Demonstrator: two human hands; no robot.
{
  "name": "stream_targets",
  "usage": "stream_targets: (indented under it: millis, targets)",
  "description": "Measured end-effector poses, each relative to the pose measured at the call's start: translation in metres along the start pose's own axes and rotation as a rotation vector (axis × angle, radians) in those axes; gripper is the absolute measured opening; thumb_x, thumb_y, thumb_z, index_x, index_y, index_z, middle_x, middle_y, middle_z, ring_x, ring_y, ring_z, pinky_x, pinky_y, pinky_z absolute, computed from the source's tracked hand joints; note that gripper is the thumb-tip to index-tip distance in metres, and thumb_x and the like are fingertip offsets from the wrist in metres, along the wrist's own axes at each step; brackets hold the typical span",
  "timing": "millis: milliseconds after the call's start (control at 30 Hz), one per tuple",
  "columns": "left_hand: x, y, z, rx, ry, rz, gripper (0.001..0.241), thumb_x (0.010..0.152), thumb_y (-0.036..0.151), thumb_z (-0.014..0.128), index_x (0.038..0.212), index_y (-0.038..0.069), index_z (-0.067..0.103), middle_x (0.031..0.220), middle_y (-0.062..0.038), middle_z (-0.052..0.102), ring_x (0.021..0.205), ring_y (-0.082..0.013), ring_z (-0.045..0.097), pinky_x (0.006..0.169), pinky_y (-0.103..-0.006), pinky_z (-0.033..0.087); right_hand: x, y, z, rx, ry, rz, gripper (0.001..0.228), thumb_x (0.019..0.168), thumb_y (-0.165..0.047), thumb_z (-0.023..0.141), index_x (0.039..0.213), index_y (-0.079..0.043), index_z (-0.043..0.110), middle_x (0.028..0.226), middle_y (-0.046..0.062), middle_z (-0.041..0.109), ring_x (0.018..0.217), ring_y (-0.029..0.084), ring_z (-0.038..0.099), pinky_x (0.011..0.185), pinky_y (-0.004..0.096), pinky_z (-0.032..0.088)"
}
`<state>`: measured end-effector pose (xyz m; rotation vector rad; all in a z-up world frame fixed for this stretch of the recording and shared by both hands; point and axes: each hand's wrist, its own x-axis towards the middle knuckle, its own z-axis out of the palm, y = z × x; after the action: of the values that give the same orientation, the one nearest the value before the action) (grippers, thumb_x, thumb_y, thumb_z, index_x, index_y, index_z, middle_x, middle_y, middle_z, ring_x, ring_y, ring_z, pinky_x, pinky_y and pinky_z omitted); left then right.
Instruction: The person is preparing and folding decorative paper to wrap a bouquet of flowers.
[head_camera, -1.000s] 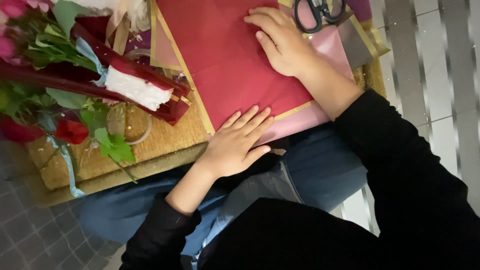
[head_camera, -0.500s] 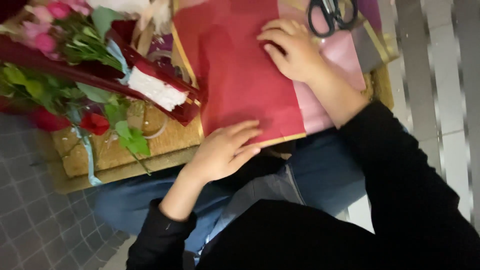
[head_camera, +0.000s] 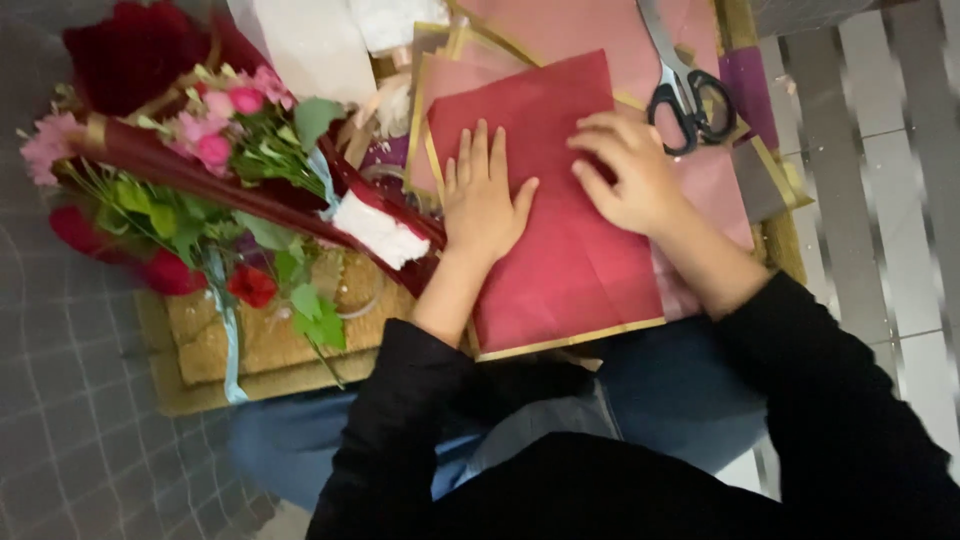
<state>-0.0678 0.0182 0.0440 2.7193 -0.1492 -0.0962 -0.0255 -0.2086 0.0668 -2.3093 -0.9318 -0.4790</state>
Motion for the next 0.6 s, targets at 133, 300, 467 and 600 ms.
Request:
stream_targets:
  millis: [133,300,467,600]
  targets:
    - [0.002,-0.009,0.011,-0.041,0.006,0.010,0.077,0.106,0.051,0.052,0.163,0.009,0.025,0.171,-0.017,0.014,0.159,-0.0374,0.012,0.127,-0.0599,0.016,0.024,-0.033,-0.020,-0.161,-0.228,0.006,0.037,0.100,-0.034,0.069,0.129,-0.011,0.069,0.141,0.009,0.063,0.130,0.031,0.059,0.103,0.048,0.041]
    - [0.009,-0.013,0.015,-0.035,0.012,0.049,0.081,0.099,0.055,0.060,0.161,0.011,0.030,0.171,-0.013,0.018,0.159,-0.0320,0.016,0.127,-0.0593,0.017,0.075,-0.057,-0.016,-0.119,-0.764,0.329,0.062,0.105,-0.035,0.050,0.161,-0.011,0.037,0.168,0.016,0.032,0.156,0.037,0.025,0.123,0.063,0.017]
    - [0.014,-0.007,0.005,0.033,0.248,0.084,0.077,0.086,0.056,0.067,0.141,0.004,0.055,0.153,-0.017,0.047,0.141,-0.0341,0.042,0.109,-0.0507,0.032,0.073,-0.027,0.035,-0.083,-0.254,0.170,0.057,0.094,-0.016,0.062,0.149,-0.004,0.055,0.155,0.018,0.050,0.145,0.037,0.043,0.117,0.054,0.029]
    - [0.016,-0.003,-0.004,-0.023,0.294,0.071,0.061,0.086,0.050,0.068,0.127,0.005,0.062,0.144,-0.018,0.051,0.131,-0.0350,0.047,0.101,-0.0500,0.034,0.073,-0.004,0.026,-0.149,-0.018,0.101,0.050,0.091,-0.010,0.072,0.138,0.001,0.060,0.144,0.023,0.057,0.134,0.044,0.054,0.108,0.052,0.042]
